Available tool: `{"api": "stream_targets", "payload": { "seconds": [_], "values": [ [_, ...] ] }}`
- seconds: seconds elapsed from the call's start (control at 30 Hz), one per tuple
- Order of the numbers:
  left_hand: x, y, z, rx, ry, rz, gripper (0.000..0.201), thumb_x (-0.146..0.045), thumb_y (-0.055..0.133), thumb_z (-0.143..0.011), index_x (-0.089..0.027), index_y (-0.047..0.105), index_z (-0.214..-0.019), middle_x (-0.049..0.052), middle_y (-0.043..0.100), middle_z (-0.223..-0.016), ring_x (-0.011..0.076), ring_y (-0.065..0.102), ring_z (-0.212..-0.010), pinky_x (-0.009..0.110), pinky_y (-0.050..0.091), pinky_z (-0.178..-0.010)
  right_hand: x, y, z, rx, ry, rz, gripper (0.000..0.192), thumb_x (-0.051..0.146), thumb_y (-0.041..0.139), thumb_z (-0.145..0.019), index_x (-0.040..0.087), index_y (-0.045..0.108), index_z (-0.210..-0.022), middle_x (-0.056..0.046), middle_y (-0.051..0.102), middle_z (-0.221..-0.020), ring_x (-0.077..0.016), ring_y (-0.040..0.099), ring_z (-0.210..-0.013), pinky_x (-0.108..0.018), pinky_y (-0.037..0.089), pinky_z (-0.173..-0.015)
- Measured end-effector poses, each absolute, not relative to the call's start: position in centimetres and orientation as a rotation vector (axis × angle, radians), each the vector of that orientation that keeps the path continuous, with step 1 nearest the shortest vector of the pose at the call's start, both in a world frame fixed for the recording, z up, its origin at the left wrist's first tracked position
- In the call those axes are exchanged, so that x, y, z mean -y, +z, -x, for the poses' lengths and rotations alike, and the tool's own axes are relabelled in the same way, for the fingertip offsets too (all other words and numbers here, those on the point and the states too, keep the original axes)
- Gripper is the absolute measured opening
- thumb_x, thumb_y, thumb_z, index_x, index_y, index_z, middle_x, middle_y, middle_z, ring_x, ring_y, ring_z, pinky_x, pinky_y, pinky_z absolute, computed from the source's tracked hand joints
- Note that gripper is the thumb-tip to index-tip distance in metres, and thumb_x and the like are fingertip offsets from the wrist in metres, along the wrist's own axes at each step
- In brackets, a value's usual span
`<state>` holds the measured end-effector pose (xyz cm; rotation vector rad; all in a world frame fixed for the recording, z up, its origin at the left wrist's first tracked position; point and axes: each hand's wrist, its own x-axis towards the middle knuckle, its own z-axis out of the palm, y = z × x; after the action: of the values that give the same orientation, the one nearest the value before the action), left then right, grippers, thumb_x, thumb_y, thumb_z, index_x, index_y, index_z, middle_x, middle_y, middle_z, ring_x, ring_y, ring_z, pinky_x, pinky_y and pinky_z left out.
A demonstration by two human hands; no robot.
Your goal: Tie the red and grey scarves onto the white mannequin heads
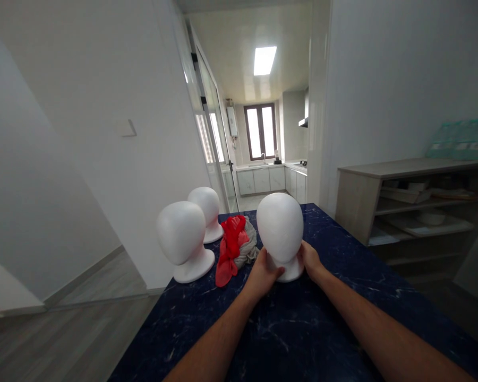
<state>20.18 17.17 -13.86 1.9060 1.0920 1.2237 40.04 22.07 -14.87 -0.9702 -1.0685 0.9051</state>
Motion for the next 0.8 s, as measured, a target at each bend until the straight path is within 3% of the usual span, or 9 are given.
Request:
{"api": "stream_targets", "payload": {
  "seconds": [0.17, 0.27, 0.43, 0.53, 0.6, 0.8],
  "values": [
    [-17.5, -13.7, -19.9, -1.054, 1.178, -1.922, 0.085, 0.000, 0.064, -0.068, -0.020, 0.048, -0.149, 0.013, 0.057, -0.153, 0.0306, 0.050, -0.145, 0.047, 0.030, -0.128, -22.6, -14.7, -40.2, 0.971, 0.930, 0.915, 0.042, 0.062, 0.066, -0.081, 0.023, 0.080, -0.089, -0.004, 0.082, -0.098, -0.0307, 0.066, -0.114, -0.042, 0.049, -0.105],
    [-17.6, -13.1, -18.8, -1.229, 1.202, -2.003, 0.077, 0.002, 0.057, -0.068, -0.020, 0.055, -0.142, 0.013, 0.061, -0.147, 0.0290, 0.053, -0.141, 0.045, 0.036, -0.123, -22.6, -14.7, -40.3, 0.943, 0.936, 0.894, 0.038, 0.059, 0.068, -0.080, 0.024, 0.080, -0.085, -0.004, 0.082, -0.096, -0.0313, 0.067, -0.113, -0.044, 0.049, -0.106],
    [-18.5, -11.3, -14.7, -2.042, 1.116, -2.127, 0.020, -0.023, 0.067, -0.088, -0.020, 0.064, -0.108, 0.014, 0.066, -0.116, 0.0332, 0.060, -0.120, 0.046, 0.046, -0.105, -23.0, -15.0, -40.4, 0.932, 0.930, 0.882, 0.035, 0.058, 0.070, -0.078, 0.025, 0.079, -0.084, -0.003, 0.081, -0.096, -0.0300, 0.068, -0.111, -0.045, 0.050, -0.106],
    [-19.2, -11.3, -12.5, -2.337, 1.011, -2.049, 0.030, -0.039, 0.074, -0.086, -0.019, 0.063, -0.105, 0.017, 0.064, -0.118, 0.0381, 0.057, -0.121, 0.048, 0.045, -0.102, -23.4, -15.3, -40.6, 0.940, 0.919, 0.883, 0.038, 0.061, 0.068, -0.076, 0.025, 0.077, -0.084, -0.002, 0.080, -0.097, -0.0279, 0.068, -0.106, -0.043, 0.050, -0.105],
    [-19.6, -11.8, -11.7, -2.327, 1.032, -1.990, 0.030, -0.038, 0.077, -0.083, -0.018, 0.064, -0.103, 0.019, 0.064, -0.120, 0.0397, 0.056, -0.123, 0.050, 0.043, -0.104, -23.6, -15.4, -40.7, 0.952, 0.907, 0.883, 0.039, 0.062, 0.067, -0.075, 0.025, 0.076, -0.084, -0.002, 0.079, -0.097, -0.0270, 0.068, -0.104, -0.042, 0.049, -0.104],
    [-20.4, -12.4, -10.9, -2.064, 1.400, -1.661, 0.005, -0.020, 0.070, -0.075, -0.021, 0.066, -0.079, 0.018, 0.069, -0.110, 0.0401, 0.058, -0.123, 0.050, 0.038, -0.108, -23.7, -15.5, -41.0, 1.014, 0.875, 0.889, 0.040, 0.062, 0.064, -0.080, 0.024, 0.074, -0.087, -0.004, 0.078, -0.099, -0.0269, 0.067, -0.104, -0.038, 0.050, -0.096]
  ]
}}
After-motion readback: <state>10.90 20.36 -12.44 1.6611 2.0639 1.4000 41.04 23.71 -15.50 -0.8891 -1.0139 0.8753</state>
